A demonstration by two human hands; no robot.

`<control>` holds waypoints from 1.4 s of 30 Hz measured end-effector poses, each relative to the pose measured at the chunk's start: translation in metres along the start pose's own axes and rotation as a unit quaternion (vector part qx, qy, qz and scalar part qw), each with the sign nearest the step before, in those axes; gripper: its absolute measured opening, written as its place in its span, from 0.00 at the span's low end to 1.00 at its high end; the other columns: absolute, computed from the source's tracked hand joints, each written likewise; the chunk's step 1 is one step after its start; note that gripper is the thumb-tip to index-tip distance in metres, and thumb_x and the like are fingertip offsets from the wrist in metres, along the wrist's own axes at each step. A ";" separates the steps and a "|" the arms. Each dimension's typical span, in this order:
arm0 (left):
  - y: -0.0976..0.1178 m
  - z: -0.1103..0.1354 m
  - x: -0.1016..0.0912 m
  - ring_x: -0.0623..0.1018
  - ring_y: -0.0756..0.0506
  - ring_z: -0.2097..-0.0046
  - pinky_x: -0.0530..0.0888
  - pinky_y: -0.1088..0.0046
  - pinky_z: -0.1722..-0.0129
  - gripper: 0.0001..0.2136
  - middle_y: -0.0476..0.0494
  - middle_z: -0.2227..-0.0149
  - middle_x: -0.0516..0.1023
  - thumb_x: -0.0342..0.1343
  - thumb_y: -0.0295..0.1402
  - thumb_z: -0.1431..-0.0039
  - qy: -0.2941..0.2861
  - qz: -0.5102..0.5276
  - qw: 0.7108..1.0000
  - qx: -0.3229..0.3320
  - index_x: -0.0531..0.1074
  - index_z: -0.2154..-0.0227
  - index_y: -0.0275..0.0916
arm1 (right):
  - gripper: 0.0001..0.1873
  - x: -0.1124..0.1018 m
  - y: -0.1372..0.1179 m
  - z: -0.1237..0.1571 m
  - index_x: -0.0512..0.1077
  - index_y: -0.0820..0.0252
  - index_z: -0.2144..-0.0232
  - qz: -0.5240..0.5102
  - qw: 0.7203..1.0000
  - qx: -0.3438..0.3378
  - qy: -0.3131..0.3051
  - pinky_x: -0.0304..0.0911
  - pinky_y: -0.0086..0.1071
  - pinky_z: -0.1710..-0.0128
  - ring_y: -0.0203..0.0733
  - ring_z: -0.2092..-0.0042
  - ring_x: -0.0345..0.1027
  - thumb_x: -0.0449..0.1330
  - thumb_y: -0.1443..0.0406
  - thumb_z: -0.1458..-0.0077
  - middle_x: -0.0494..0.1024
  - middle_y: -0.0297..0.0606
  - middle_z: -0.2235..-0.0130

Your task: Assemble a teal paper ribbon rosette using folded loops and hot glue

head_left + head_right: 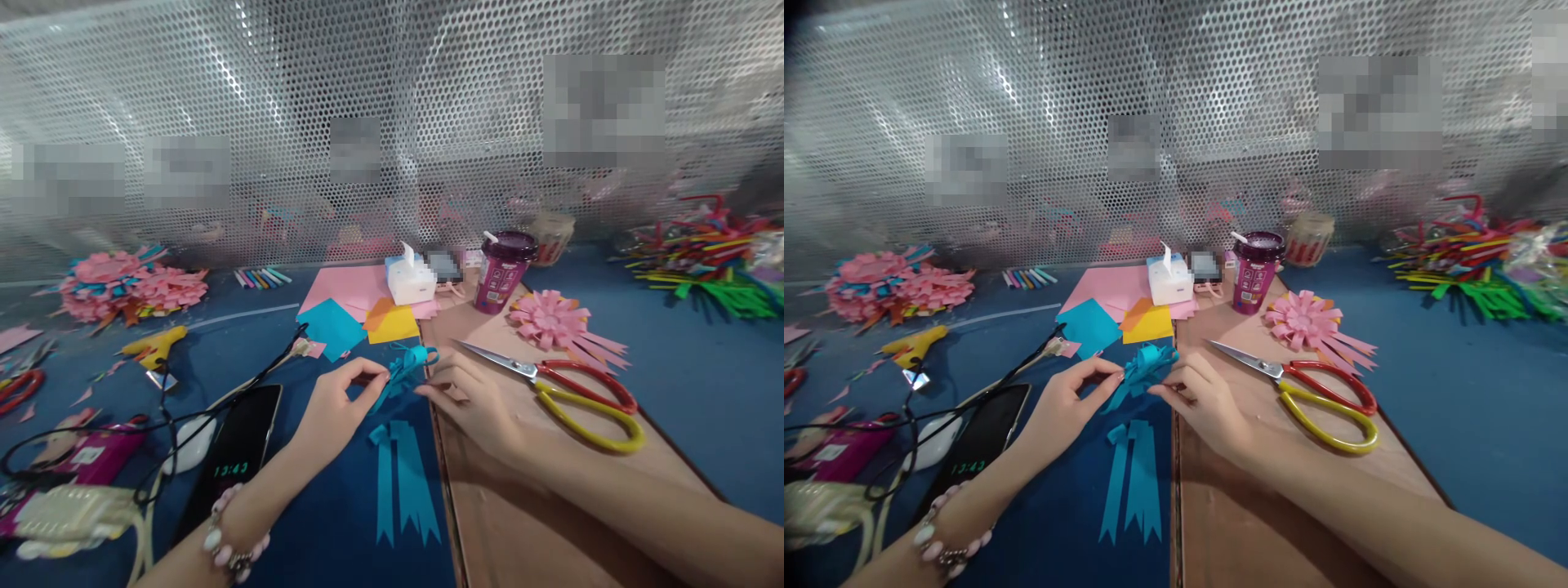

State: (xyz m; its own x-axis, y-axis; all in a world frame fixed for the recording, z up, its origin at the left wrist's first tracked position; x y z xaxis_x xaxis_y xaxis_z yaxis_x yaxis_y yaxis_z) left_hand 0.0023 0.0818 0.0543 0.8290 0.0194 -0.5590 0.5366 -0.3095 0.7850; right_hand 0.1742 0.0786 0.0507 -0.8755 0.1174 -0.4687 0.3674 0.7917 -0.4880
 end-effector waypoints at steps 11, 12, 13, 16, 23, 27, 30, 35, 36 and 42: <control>0.002 0.001 0.003 0.77 0.48 0.63 0.72 0.75 0.62 0.07 0.49 0.65 0.80 0.53 0.34 0.38 -0.005 -0.007 1.000 0.005 0.75 0.66 0.40 | 0.10 -0.001 -0.007 0.000 0.73 0.56 0.60 0.018 0.999 -0.026 0.000 0.69 0.35 0.55 0.40 0.56 0.71 0.54 0.73 0.39 0.75 0.40 0.59; 0.002 0.002 0.003 0.77 0.48 0.63 0.72 0.75 0.62 0.07 0.49 0.65 0.80 0.53 0.34 0.38 -0.007 -0.008 1.000 0.004 0.75 0.66 0.40 | 0.11 -0.002 -0.007 0.000 0.73 0.57 0.59 0.023 0.999 -0.030 0.000 0.69 0.35 0.54 0.40 0.55 0.71 0.54 0.73 0.39 0.75 0.41 0.58; 0.002 0.002 0.004 0.77 0.48 0.63 0.72 0.75 0.62 0.07 0.49 0.65 0.80 0.53 0.34 0.38 -0.008 -0.008 1.000 0.004 0.76 0.66 0.40 | 0.12 -0.001 -0.007 0.000 0.73 0.57 0.58 0.028 0.999 -0.032 -0.001 0.69 0.35 0.54 0.40 0.54 0.71 0.53 0.73 0.39 0.75 0.42 0.58; 0.002 0.003 0.004 0.77 0.48 0.63 0.72 0.75 0.62 0.07 0.49 0.65 0.80 0.53 0.35 0.38 -0.007 -0.004 1.000 0.001 0.76 0.66 0.41 | 0.11 -0.001 -0.006 0.001 0.73 0.58 0.57 0.039 0.999 -0.032 -0.003 0.69 0.36 0.54 0.42 0.54 0.71 0.54 0.72 0.38 0.76 0.42 0.58; 0.003 0.004 0.008 0.77 0.48 0.62 0.71 0.75 0.61 0.07 0.50 0.65 0.79 0.53 0.35 0.38 -0.016 0.004 1.000 0.002 0.75 0.66 0.41 | 0.02 -0.006 -0.012 0.001 0.71 0.56 0.67 0.049 0.997 -0.047 0.027 0.68 0.36 0.62 0.41 0.61 0.71 0.62 0.67 0.43 0.76 0.38 0.64; 0.004 0.005 0.011 0.76 0.47 0.62 0.71 0.74 0.62 0.08 0.49 0.65 0.79 0.52 0.35 0.38 -0.027 0.007 1.000 -0.001 0.75 0.66 0.40 | 0.05 -0.008 -0.013 0.002 0.69 0.56 0.70 0.046 0.997 -0.039 0.038 0.68 0.34 0.64 0.40 0.63 0.70 0.63 0.66 0.44 0.75 0.36 0.66; 0.003 0.005 0.012 0.76 0.47 0.63 0.71 0.74 0.63 0.08 0.48 0.65 0.79 0.52 0.36 0.38 -0.029 0.007 1.000 -0.005 0.75 0.66 0.40 | 0.05 -0.009 -0.014 0.003 0.69 0.56 0.70 0.043 0.997 -0.039 0.050 0.68 0.34 0.63 0.39 0.63 0.70 0.62 0.68 0.43 0.74 0.36 0.66; 0.003 0.005 0.013 0.76 0.47 0.63 0.71 0.73 0.61 0.09 0.48 0.65 0.79 0.52 0.36 0.38 -0.033 0.020 0.999 -0.004 0.76 0.66 0.40 | 0.04 -0.007 -0.011 0.003 0.72 0.54 0.65 0.036 0.998 -0.030 0.043 0.68 0.37 0.60 0.41 0.59 0.70 0.59 0.69 0.41 0.75 0.37 0.63; 0.003 0.006 0.014 0.76 0.47 0.63 0.71 0.73 0.61 0.09 0.47 0.65 0.79 0.52 0.36 0.38 -0.034 0.024 0.999 -0.007 0.76 0.66 0.40 | 0.05 -0.007 -0.012 0.003 0.73 0.54 0.63 0.038 0.998 -0.036 0.042 0.68 0.37 0.59 0.42 0.59 0.70 0.59 0.69 0.41 0.75 0.38 0.63; -0.001 0.006 0.016 0.74 0.49 0.67 0.70 0.75 0.66 0.10 0.48 0.68 0.77 0.53 0.38 0.39 -0.042 0.061 0.996 -0.049 0.75 0.68 0.38 | 0.13 -0.005 -0.024 0.005 0.72 0.53 0.55 0.084 0.992 -0.091 0.036 0.65 0.37 0.64 0.40 0.63 0.70 0.59 0.70 0.42 0.76 0.37 0.63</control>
Point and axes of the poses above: each hand's wrist, its own z-axis away from the middle knuckle, its own x-axis out of the palm, y = z × x, the point moved 9 cm from there along -z, towards the middle knuckle
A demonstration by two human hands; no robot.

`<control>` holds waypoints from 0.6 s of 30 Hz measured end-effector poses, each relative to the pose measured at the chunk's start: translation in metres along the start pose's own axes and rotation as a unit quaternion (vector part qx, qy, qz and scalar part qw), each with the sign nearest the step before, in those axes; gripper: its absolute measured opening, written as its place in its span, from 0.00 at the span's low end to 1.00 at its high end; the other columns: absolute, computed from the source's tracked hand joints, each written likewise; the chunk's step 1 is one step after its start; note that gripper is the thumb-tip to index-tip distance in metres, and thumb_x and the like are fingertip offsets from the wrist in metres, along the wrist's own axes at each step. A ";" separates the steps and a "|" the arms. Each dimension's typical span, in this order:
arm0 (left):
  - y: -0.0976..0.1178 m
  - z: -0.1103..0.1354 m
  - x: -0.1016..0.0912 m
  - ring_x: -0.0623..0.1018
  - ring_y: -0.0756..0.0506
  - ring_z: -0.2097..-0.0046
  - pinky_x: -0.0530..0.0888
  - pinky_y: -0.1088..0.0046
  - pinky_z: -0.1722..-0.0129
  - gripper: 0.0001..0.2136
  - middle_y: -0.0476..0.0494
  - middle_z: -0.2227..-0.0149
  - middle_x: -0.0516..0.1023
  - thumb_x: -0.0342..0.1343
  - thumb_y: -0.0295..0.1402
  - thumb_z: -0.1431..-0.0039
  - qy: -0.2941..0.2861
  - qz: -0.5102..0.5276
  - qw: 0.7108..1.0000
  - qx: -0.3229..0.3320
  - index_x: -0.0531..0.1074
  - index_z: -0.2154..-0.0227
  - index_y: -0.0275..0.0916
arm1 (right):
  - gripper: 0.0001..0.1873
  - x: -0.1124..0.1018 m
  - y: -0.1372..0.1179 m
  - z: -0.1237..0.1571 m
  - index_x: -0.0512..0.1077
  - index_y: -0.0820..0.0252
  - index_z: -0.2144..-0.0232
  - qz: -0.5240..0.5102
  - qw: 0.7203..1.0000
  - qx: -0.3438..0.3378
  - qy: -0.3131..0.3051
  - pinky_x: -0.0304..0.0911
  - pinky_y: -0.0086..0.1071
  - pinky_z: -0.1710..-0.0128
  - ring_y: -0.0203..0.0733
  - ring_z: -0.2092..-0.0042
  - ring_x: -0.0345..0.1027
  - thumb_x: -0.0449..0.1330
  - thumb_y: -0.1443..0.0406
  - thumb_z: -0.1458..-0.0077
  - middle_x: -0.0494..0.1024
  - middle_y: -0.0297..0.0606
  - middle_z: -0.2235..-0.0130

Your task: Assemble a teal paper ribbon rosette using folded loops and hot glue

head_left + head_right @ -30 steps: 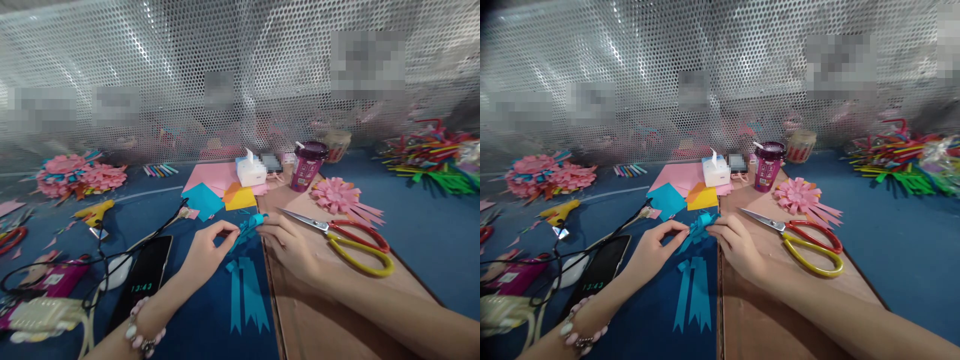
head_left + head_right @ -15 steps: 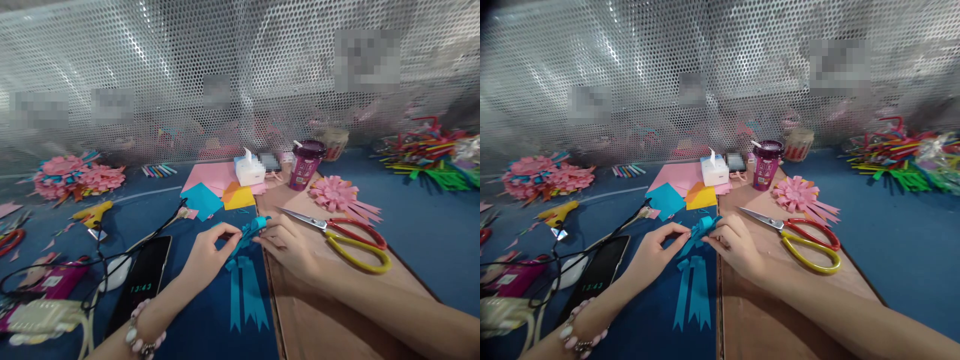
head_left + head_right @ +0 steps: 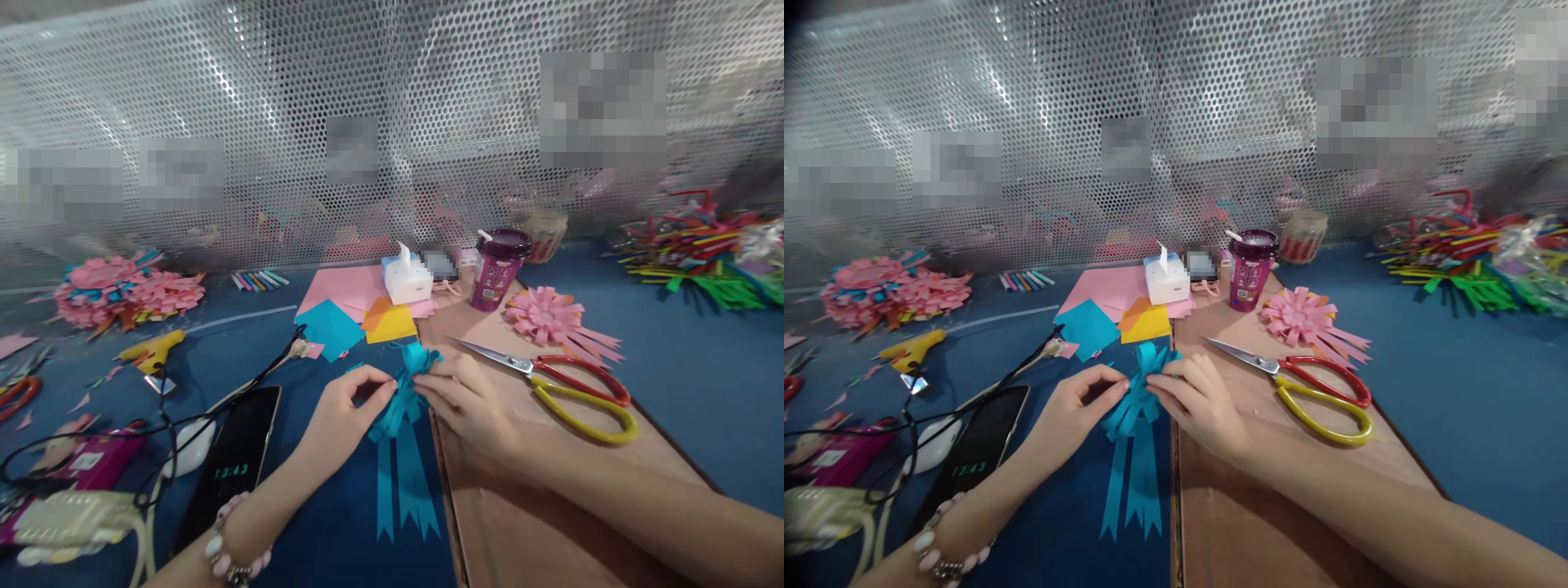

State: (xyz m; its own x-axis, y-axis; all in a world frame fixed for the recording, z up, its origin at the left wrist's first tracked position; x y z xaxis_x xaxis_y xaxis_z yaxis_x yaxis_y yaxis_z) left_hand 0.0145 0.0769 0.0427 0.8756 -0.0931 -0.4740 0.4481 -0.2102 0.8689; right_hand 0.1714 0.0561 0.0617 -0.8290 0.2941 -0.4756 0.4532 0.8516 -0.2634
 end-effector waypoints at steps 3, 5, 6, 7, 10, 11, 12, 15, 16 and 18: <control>-0.004 0.001 0.002 0.72 0.50 0.69 0.68 0.76 0.69 0.12 0.48 0.70 0.76 0.54 0.40 0.40 -0.007 0.034 0.999 -0.028 0.75 0.68 0.37 | 0.15 0.001 -0.003 0.001 0.72 0.50 0.53 0.026 1.000 -0.005 -0.015 0.63 0.38 0.64 0.41 0.63 0.70 0.58 0.71 0.41 0.78 0.37 0.62; -0.006 0.003 0.004 0.71 0.50 0.69 0.67 0.76 0.70 0.13 0.48 0.70 0.75 0.54 0.42 0.40 -0.009 0.052 0.998 -0.042 0.75 0.68 0.37 | 0.16 0.001 -0.003 0.001 0.72 0.50 0.52 0.034 0.999 -0.009 -0.015 0.62 0.39 0.65 0.41 0.64 0.70 0.58 0.71 0.41 0.78 0.37 0.63; -0.007 0.004 0.005 0.70 0.49 0.69 0.67 0.75 0.70 0.13 0.48 0.70 0.75 0.54 0.42 0.40 -0.011 0.058 0.997 -0.046 0.75 0.68 0.37 | 0.15 0.000 -0.003 0.001 0.72 0.50 0.53 0.035 0.999 -0.012 -0.011 0.62 0.38 0.65 0.41 0.64 0.70 0.58 0.71 0.41 0.78 0.37 0.63; -0.007 0.004 0.005 0.70 0.49 0.69 0.67 0.75 0.70 0.13 0.48 0.70 0.74 0.54 0.42 0.40 -0.013 0.062 0.997 -0.049 0.75 0.67 0.37 | 0.15 -0.001 -0.003 0.001 0.72 0.50 0.53 0.033 0.999 -0.016 -0.003 0.62 0.38 0.66 0.41 0.65 0.70 0.59 0.71 0.41 0.78 0.36 0.64; -0.008 0.005 0.008 0.70 0.49 0.68 0.66 0.75 0.69 0.12 0.47 0.69 0.74 0.54 0.41 0.40 -0.022 0.067 0.996 -0.053 0.74 0.68 0.37 | 0.10 -0.003 -0.002 0.000 0.73 0.52 0.58 0.018 0.999 -0.025 0.019 0.63 0.37 0.68 0.40 0.66 0.69 0.61 0.69 0.42 0.77 0.36 0.66; -0.008 0.005 0.008 0.70 0.49 0.68 0.66 0.75 0.70 0.12 0.48 0.70 0.73 0.54 0.41 0.40 -0.025 0.068 0.996 -0.054 0.74 0.68 0.37 | 0.09 -0.003 -0.002 0.000 0.73 0.52 0.59 0.013 0.999 -0.025 0.021 0.63 0.37 0.68 0.40 0.66 0.69 0.62 0.68 0.43 0.76 0.36 0.67; -0.008 0.005 0.009 0.69 0.49 0.68 0.66 0.75 0.70 0.12 0.48 0.70 0.73 0.54 0.41 0.40 -0.029 0.070 0.996 -0.056 0.74 0.68 0.37 | 0.07 -0.003 -0.001 -0.001 0.73 0.53 0.61 0.008 0.999 -0.021 0.023 0.64 0.36 0.68 0.40 0.66 0.69 0.62 0.68 0.43 0.76 0.36 0.67; -0.008 0.004 0.010 0.69 0.50 0.69 0.66 0.76 0.70 0.11 0.49 0.70 0.73 0.54 0.40 0.41 -0.036 0.077 0.995 -0.060 0.74 0.68 0.38 | 0.06 -0.002 0.002 -0.001 0.72 0.54 0.62 -0.007 1.000 -0.001 0.023 0.66 0.36 0.66 0.40 0.64 0.69 0.62 0.69 0.43 0.74 0.36 0.66; -0.007 0.004 0.010 0.69 0.50 0.69 0.66 0.76 0.70 0.10 0.49 0.71 0.73 0.55 0.40 0.41 -0.037 0.080 0.994 -0.060 0.74 0.68 0.38 | 0.07 -0.002 0.003 -0.001 0.72 0.55 0.62 -0.013 1.000 0.007 0.024 0.66 0.35 0.66 0.39 0.64 0.69 0.62 0.70 0.43 0.74 0.36 0.66; -0.006 0.003 0.009 0.69 0.50 0.69 0.66 0.76 0.69 0.10 0.49 0.71 0.73 0.55 0.39 0.41 -0.037 0.082 0.994 -0.057 0.74 0.69 0.37 | 0.08 -0.002 0.005 -0.001 0.72 0.55 0.62 -0.025 0.999 0.015 0.023 0.67 0.35 0.65 0.39 0.63 0.69 0.62 0.71 0.44 0.74 0.37 0.65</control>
Point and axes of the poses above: each hand's wrist, its own z-axis away from the middle knuckle, its own x-axis out of the palm, y = z × x, the point moved 9 cm from there along -z, towards the middle knuckle
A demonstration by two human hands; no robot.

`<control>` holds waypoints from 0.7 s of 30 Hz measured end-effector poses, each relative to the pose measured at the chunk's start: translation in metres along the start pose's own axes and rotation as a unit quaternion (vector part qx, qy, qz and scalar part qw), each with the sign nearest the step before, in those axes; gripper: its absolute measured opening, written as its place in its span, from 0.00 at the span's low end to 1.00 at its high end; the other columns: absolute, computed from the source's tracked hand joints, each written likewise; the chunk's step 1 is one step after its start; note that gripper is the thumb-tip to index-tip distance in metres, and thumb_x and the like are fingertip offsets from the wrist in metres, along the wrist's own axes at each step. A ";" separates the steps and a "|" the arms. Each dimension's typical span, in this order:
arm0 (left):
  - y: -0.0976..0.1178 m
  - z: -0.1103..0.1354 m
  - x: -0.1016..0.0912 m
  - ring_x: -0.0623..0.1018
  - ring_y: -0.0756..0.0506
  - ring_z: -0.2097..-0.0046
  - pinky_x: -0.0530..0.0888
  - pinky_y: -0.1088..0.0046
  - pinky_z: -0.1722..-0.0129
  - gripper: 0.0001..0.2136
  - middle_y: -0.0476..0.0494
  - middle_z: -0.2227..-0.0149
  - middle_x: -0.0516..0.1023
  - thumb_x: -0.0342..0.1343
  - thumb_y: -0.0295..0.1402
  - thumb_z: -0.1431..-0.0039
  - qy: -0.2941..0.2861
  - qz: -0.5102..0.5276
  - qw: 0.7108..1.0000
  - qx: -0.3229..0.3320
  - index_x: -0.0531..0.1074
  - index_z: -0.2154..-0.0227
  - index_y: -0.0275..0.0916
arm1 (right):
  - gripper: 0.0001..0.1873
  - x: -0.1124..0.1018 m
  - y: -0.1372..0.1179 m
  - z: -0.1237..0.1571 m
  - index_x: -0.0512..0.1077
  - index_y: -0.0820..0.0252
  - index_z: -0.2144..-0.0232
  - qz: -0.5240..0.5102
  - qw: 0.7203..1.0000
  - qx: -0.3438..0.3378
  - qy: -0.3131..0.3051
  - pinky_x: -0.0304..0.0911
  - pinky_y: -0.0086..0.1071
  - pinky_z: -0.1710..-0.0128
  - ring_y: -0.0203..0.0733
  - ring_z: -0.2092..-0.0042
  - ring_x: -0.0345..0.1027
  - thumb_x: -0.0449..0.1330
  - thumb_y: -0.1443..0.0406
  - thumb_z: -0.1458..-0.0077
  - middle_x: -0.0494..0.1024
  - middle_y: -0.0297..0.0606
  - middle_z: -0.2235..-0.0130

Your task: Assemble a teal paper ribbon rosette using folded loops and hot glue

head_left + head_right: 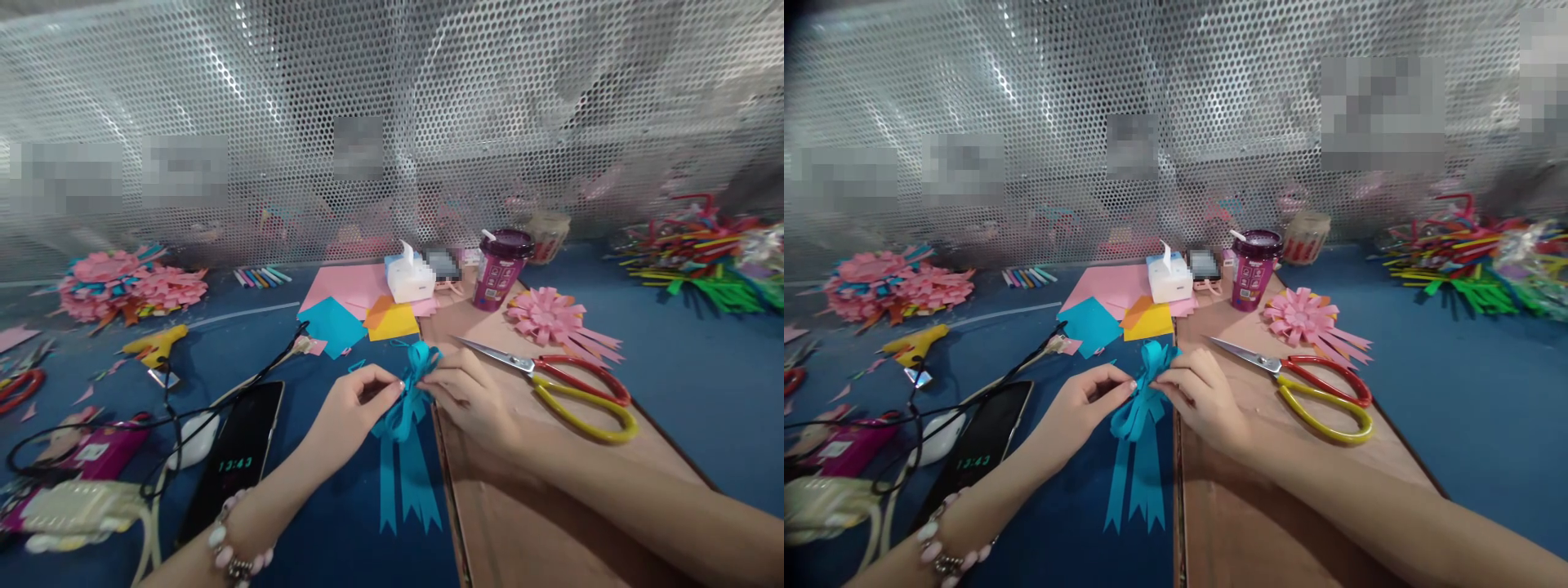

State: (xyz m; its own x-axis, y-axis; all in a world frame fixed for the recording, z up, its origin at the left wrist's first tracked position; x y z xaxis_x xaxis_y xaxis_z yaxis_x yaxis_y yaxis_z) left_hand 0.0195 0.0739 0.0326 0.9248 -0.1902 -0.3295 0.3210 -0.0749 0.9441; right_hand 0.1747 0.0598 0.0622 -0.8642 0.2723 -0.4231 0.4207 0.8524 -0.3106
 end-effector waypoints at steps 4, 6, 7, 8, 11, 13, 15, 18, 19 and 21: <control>0.002 0.001 0.000 0.70 0.50 0.68 0.67 0.75 0.68 0.10 0.49 0.71 0.73 0.55 0.39 0.41 0.002 0.004 1.000 0.004 0.74 0.69 0.37 | 0.13 0.002 0.000 0.000 0.71 0.54 0.57 0.001 1.000 -0.016 -0.006 0.68 0.36 0.64 0.40 0.62 0.70 0.61 0.73 0.44 0.74 0.37 0.64; 0.001 0.001 -0.001 0.69 0.50 0.69 0.66 0.75 0.68 0.10 0.49 0.72 0.72 0.55 0.39 0.41 0.005 0.014 1.000 -0.002 0.74 0.69 0.37 | 0.15 0.002 -0.002 0.001 0.71 0.52 0.55 0.013 0.999 -0.032 -0.005 0.68 0.36 0.64 0.41 0.61 0.71 0.60 0.73 0.43 0.75 0.38 0.63; 0.000 0.001 -0.001 0.69 0.50 0.69 0.66 0.75 0.69 0.10 0.49 0.72 0.71 0.55 0.39 0.42 0.007 0.022 1.000 -0.007 0.74 0.69 0.37 | 0.17 0.003 -0.002 0.002 0.70 0.52 0.53 0.021 0.999 -0.040 -0.010 0.67 0.37 0.64 0.42 0.61 0.71 0.59 0.73 0.43 0.75 0.38 0.63; -0.001 0.001 0.000 0.69 0.50 0.69 0.66 0.75 0.69 0.10 0.49 0.73 0.71 0.55 0.39 0.42 0.007 0.030 0.999 -0.011 0.74 0.70 0.37 | 0.18 0.004 -0.003 0.002 0.70 0.51 0.52 0.030 0.998 -0.048 -0.016 0.67 0.37 0.64 0.42 0.61 0.71 0.59 0.73 0.43 0.75 0.38 0.63; -0.003 0.000 0.001 0.68 0.50 0.70 0.66 0.75 0.70 0.10 0.49 0.73 0.70 0.56 0.39 0.42 0.006 0.042 0.999 -0.016 0.74 0.70 0.36 | 0.18 0.006 -0.007 0.003 0.69 0.51 0.51 0.050 0.996 -0.064 -0.036 0.64 0.38 0.66 0.42 0.64 0.70 0.59 0.72 0.43 0.77 0.38 0.64; -0.004 0.000 0.002 0.67 0.50 0.70 0.65 0.75 0.70 0.10 0.49 0.73 0.70 0.56 0.39 0.42 0.002 0.043 0.999 -0.018 0.74 0.70 0.36 | 0.16 0.005 -0.010 0.002 0.70 0.53 0.54 0.059 0.995 -0.073 -0.035 0.63 0.37 0.68 0.41 0.66 0.69 0.60 0.72 0.43 0.77 0.38 0.65; -0.005 0.000 0.003 0.67 0.50 0.69 0.65 0.75 0.70 0.10 0.49 0.73 0.70 0.56 0.39 0.42 -0.002 0.045 0.999 -0.023 0.73 0.70 0.36 | 0.13 0.003 -0.012 0.000 0.70 0.55 0.56 0.066 0.994 -0.081 -0.022 0.62 0.37 0.69 0.41 0.67 0.68 0.60 0.72 0.44 0.76 0.37 0.67; -0.007 0.000 0.002 0.66 0.51 0.69 0.63 0.76 0.69 0.11 0.49 0.71 0.71 0.56 0.39 0.42 0.000 0.052 0.998 -0.031 0.74 0.69 0.36 | 0.10 0.001 -0.014 -0.001 0.71 0.56 0.59 0.069 0.994 -0.083 -0.004 0.62 0.36 0.70 0.40 0.68 0.67 0.60 0.71 0.44 0.75 0.37 0.68; -0.008 0.000 0.002 0.66 0.51 0.68 0.63 0.76 0.69 0.11 0.49 0.71 0.71 0.57 0.40 0.43 0.003 0.058 0.998 -0.035 0.74 0.69 0.36 | 0.10 0.001 -0.014 -0.002 0.71 0.56 0.59 0.068 0.994 -0.081 -0.002 0.63 0.36 0.70 0.40 0.68 0.67 0.60 0.72 0.44 0.75 0.37 0.68; -0.009 -0.001 0.001 0.65 0.51 0.68 0.62 0.77 0.68 0.11 0.49 0.71 0.70 0.58 0.40 0.43 0.009 0.078 0.996 -0.045 0.74 0.70 0.36 | 0.11 0.001 -0.014 -0.002 0.71 0.56 0.59 0.062 0.995 -0.074 0.000 0.64 0.35 0.69 0.40 0.67 0.68 0.59 0.73 0.44 0.75 0.37 0.68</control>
Point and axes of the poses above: each hand's wrist, its own z-axis away from the middle knuckle, its own x-axis out of the palm, y = z × x, the point moved 9 cm from there along -z, towards the middle knuckle
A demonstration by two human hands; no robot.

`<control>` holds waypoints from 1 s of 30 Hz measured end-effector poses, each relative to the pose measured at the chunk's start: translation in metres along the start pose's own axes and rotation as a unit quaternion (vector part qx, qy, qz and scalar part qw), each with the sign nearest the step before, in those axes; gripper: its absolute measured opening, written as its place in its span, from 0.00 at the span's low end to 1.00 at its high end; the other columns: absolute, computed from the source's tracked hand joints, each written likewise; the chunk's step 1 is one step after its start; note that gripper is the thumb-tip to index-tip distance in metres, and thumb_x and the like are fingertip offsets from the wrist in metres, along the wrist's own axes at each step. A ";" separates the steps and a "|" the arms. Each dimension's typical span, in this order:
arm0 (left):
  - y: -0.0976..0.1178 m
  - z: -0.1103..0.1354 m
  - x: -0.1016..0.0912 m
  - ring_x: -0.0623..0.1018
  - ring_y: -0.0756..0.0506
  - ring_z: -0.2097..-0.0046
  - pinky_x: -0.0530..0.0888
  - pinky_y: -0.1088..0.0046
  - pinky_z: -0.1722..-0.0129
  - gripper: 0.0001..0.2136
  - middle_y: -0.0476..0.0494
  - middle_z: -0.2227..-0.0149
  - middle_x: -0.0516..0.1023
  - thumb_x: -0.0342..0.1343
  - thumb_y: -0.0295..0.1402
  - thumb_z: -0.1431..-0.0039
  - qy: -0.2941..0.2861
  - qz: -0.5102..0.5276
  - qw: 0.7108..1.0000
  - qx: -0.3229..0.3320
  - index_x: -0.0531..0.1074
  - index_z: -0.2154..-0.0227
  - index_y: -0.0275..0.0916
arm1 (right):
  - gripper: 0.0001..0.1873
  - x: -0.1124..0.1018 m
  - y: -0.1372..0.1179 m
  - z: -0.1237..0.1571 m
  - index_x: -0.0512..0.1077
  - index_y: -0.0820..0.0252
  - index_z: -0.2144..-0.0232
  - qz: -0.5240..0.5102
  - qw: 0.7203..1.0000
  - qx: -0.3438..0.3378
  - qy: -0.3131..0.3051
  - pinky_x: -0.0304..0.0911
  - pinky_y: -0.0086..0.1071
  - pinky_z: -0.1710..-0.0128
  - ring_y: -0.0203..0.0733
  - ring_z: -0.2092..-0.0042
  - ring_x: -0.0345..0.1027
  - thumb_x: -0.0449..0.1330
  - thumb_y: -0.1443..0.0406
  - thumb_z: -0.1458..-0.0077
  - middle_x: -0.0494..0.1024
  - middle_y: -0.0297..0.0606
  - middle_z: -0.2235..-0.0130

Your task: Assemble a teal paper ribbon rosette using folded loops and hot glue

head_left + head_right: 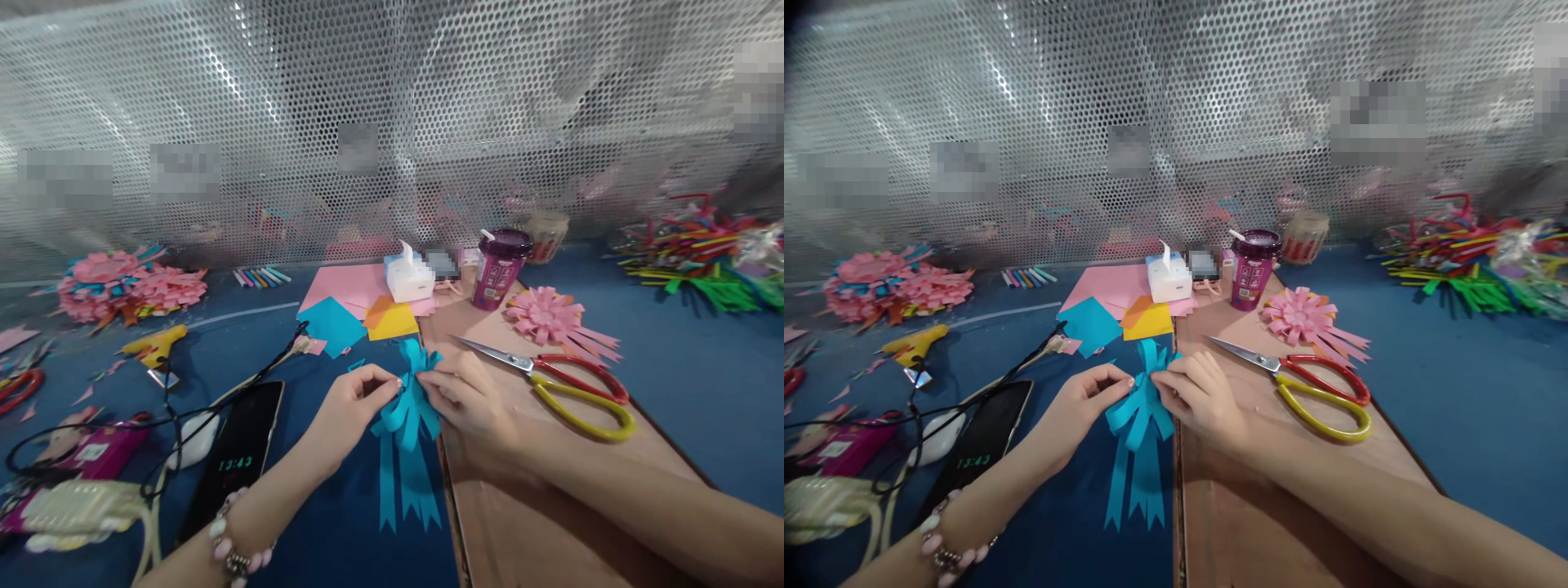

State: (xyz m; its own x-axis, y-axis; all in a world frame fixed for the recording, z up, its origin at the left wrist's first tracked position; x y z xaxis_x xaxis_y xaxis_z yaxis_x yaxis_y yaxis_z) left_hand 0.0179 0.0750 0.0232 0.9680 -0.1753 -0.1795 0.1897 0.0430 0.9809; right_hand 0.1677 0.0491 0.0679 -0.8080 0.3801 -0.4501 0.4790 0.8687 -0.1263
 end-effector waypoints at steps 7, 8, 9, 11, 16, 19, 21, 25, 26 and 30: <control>-0.010 0.000 0.000 0.63 0.54 0.72 0.60 0.79 0.72 0.11 0.51 0.73 0.67 0.60 0.40 0.45 0.002 0.099 0.994 -0.053 0.72 0.71 0.35 | 0.13 0.000 0.017 0.006 0.70 0.54 0.58 -0.031 0.997 0.077 0.005 0.68 0.36 0.62 0.41 0.60 0.70 0.58 0.73 0.44 0.74 0.38 0.62; -0.011 0.000 0.000 0.62 0.54 0.72 0.61 0.79 0.72 0.11 0.51 0.73 0.66 0.61 0.40 0.45 0.003 0.112 0.992 -0.059 0.72 0.71 0.35 | 0.13 0.000 0.022 0.007 0.70 0.53 0.58 -0.038 0.995 0.093 0.006 0.68 0.36 0.61 0.42 0.59 0.70 0.58 0.73 0.43 0.74 0.38 0.62; -0.012 0.000 -0.001 0.62 0.54 0.72 0.61 0.79 0.72 0.11 0.51 0.74 0.66 0.61 0.40 0.45 0.005 0.121 0.991 -0.062 0.71 0.71 0.35 | 0.13 0.000 0.026 0.008 0.70 0.53 0.58 -0.043 0.993 0.108 0.007 0.68 0.36 0.61 0.42 0.58 0.70 0.58 0.73 0.43 0.74 0.39 0.61; -0.012 0.000 -0.002 0.63 0.54 0.72 0.61 0.80 0.72 0.11 0.51 0.73 0.66 0.61 0.39 0.46 0.009 0.130 0.989 -0.062 0.71 0.71 0.35 | 0.12 0.001 0.031 0.008 0.71 0.53 0.58 -0.049 0.991 0.123 0.007 0.69 0.36 0.61 0.41 0.59 0.70 0.58 0.72 0.43 0.73 0.39 0.61; -0.011 -0.002 -0.003 0.64 0.54 0.71 0.62 0.81 0.71 0.11 0.51 0.73 0.67 0.62 0.39 0.46 0.014 0.134 0.989 -0.058 0.71 0.71 0.35 | 0.10 0.002 0.027 0.005 0.72 0.52 0.60 -0.060 0.993 0.102 0.006 0.69 0.37 0.62 0.41 0.60 0.70 0.60 0.71 0.43 0.74 0.37 0.63; -0.011 -0.004 -0.005 0.64 0.54 0.71 0.61 0.81 0.72 0.11 0.51 0.72 0.68 0.62 0.39 0.47 0.021 0.133 0.989 -0.052 0.72 0.72 0.35 | 0.07 0.000 0.026 0.005 0.71 0.53 0.64 -0.078 0.991 0.109 0.020 0.68 0.36 0.63 0.40 0.62 0.70 0.63 0.70 0.45 0.74 0.36 0.65; -0.011 -0.004 -0.006 0.64 0.54 0.70 0.62 0.81 0.71 0.11 0.51 0.72 0.68 0.63 0.39 0.47 0.026 0.139 0.988 -0.054 0.72 0.72 0.36 | 0.07 -0.001 0.031 0.004 0.70 0.54 0.68 -0.089 0.986 0.139 0.024 0.67 0.34 0.65 0.39 0.63 0.69 0.64 0.70 0.46 0.73 0.34 0.67; -0.011 -0.002 -0.009 0.63 0.54 0.71 0.62 0.81 0.72 0.12 0.52 0.73 0.67 0.63 0.40 0.48 0.038 0.147 0.987 -0.061 0.72 0.73 0.36 | 0.09 -0.019 0.047 -0.010 0.67 0.55 0.71 -0.073 0.978 0.187 0.059 0.62 0.31 0.69 0.36 0.67 0.65 0.64 0.70 0.47 0.70 0.32 0.69; -0.010 -0.002 -0.010 0.63 0.54 0.71 0.62 0.81 0.72 0.12 0.52 0.73 0.67 0.63 0.40 0.49 0.041 0.149 0.986 -0.060 0.72 0.73 0.36 | 0.09 -0.030 0.051 -0.018 0.67 0.56 0.71 -0.067 0.978 0.182 0.080 0.60 0.30 0.70 0.35 0.68 0.64 0.64 0.70 0.46 0.69 0.32 0.69; -0.007 -0.001 -0.010 0.63 0.54 0.71 0.62 0.81 0.71 0.12 0.51 0.73 0.67 0.63 0.40 0.48 0.045 0.156 0.985 -0.056 0.72 0.73 0.36 | 0.09 -0.076 0.076 -0.050 0.65 0.56 0.72 -0.032 0.978 0.188 0.084 0.55 0.29 0.74 0.34 0.72 0.59 0.64 0.67 0.47 0.67 0.31 0.71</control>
State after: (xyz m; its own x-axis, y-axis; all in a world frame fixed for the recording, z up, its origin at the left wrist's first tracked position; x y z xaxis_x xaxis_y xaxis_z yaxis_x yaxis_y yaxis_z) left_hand 0.0070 0.0776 0.0177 0.9918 -0.0486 0.1180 -0.1068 0.1896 0.9760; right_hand 0.2480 0.1025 0.1364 -0.8707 0.4025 -0.2827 0.4917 0.7261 -0.4807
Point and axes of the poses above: each hand's wrist, its own z-axis away from the middle knuckle, its own x-axis out of the palm, y = z × x, the point moved 9 cm from there along -z, towards the middle knuckle
